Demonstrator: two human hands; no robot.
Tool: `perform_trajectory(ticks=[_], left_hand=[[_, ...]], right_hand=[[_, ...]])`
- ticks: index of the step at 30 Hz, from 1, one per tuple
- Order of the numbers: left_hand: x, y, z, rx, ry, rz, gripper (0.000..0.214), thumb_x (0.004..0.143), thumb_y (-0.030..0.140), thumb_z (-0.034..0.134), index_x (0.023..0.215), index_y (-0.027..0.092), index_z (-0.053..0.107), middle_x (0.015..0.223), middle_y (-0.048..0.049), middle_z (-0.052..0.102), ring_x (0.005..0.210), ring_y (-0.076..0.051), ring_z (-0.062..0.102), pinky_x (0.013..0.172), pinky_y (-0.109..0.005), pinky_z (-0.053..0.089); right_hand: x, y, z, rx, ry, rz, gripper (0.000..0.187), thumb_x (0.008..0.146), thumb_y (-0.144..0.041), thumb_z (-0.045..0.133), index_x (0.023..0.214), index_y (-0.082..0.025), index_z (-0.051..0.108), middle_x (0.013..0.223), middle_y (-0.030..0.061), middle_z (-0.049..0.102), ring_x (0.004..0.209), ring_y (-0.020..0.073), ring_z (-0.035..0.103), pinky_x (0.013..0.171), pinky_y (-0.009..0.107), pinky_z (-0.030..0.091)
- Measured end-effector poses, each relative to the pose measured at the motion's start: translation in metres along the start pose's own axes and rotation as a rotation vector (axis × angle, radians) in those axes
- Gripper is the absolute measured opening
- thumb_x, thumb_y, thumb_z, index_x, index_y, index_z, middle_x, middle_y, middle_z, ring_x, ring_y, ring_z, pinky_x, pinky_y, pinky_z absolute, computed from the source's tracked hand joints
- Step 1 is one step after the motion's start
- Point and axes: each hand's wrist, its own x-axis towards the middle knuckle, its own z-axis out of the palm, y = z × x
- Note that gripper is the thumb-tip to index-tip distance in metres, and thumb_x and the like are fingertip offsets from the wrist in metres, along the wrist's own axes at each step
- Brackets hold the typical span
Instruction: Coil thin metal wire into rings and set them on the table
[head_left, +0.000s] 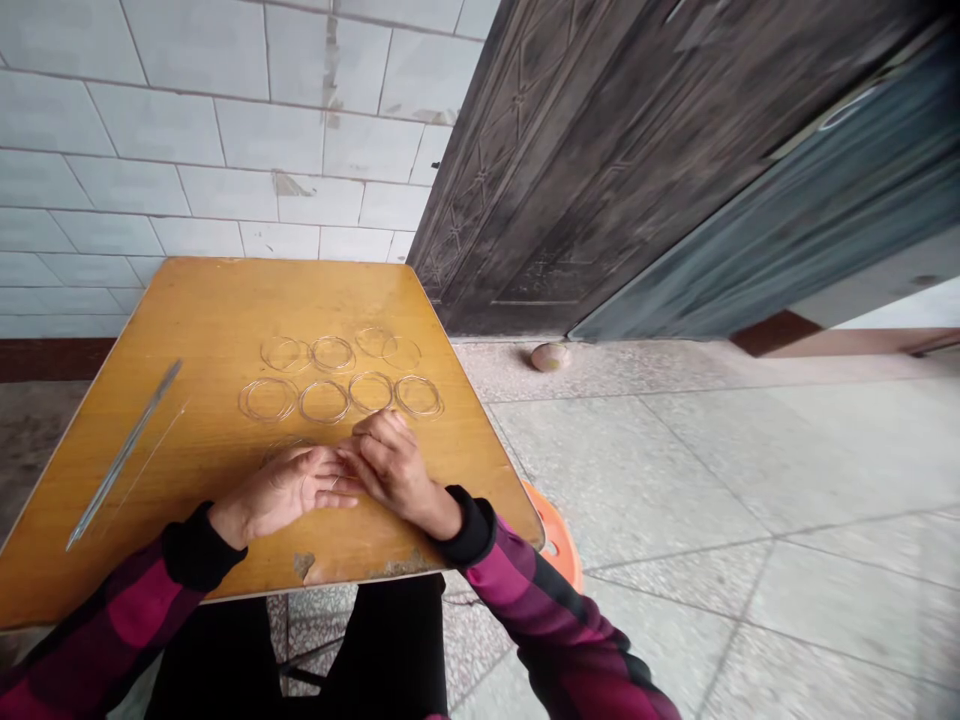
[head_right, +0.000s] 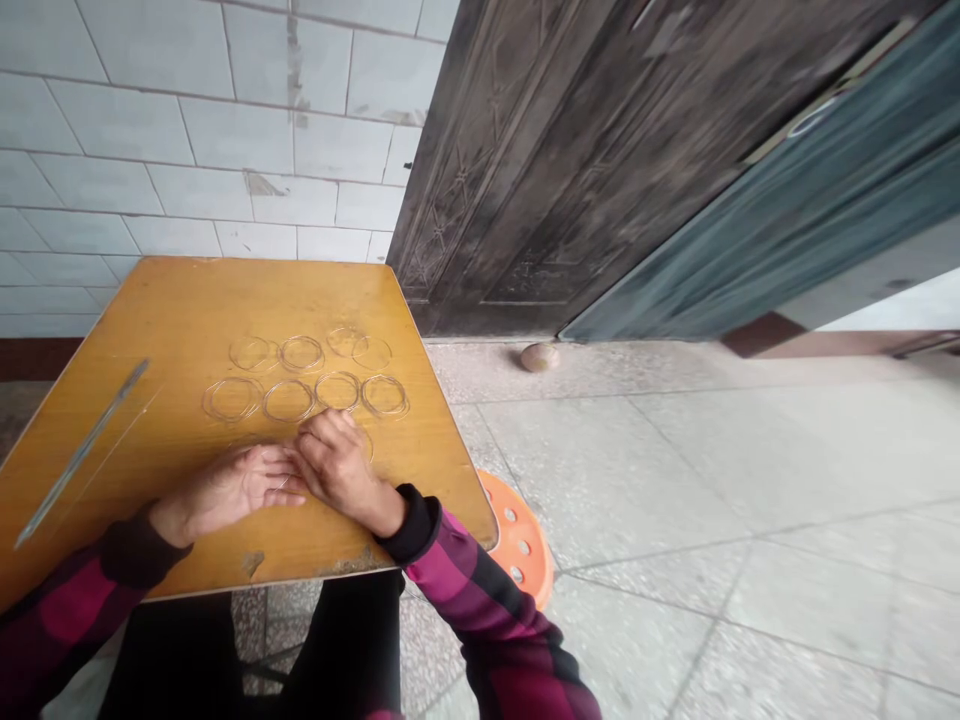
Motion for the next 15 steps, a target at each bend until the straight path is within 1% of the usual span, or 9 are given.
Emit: perform_trajectory(ticks=[4,7,11,15], left_hand=[[0.000,0.000,0.000,-0.001,0.037,0.005,0.047,0.086,0.050,0.065,0.113,0.012,0.067,0.115,-0.0174,0.069,0.108,-0.026,0.064,0.098,-0.045,0.046],[0.001,-0.001,-0.001,0.006,0.077,0.040,0.042,0.086,0.046,0.066,0.111,0.013,0.068,0.115,-0.0167,0.069,0.108,-0.026,0.064,0.099,-0.045,0.046],[0.001,-0.003,-0.002,-0.010,0.085,0.066,0.039,0.084,0.045,0.069,0.107,0.013,0.068,0.111,-0.0162,0.071,0.107,-0.026,0.065,0.101,-0.047,0.046],[0.001,-0.003,-0.002,-0.042,0.082,0.052,0.038,0.083,0.046,0.069,0.103,0.013,0.068,0.109,-0.0168,0.071,0.106,-0.027,0.066,0.102,-0.049,0.045]], right_hand=[[-0.001,0.001,0.004,0.082,-0.008,0.084,0.018,0.096,-0.021,0.051,0.084,-0.018,0.063,0.080,0.0068,0.064,0.075,0.0186,0.058,0.070,0.035,0.046],[-0.002,0.002,0.009,0.167,0.009,0.123,0.019,0.097,-0.022,0.049,0.085,-0.018,0.064,0.079,0.0064,0.066,0.073,0.0176,0.060,0.069,0.033,0.049],[-0.003,0.003,0.012,0.217,-0.005,0.158,0.018,0.097,-0.024,0.051,0.086,-0.018,0.064,0.077,0.0053,0.066,0.070,0.0163,0.061,0.067,0.031,0.050],[-0.001,0.002,0.009,0.234,-0.007,0.152,0.014,0.096,-0.022,0.053,0.087,-0.018,0.064,0.077,0.0047,0.067,0.070,0.0158,0.061,0.067,0.030,0.050]])
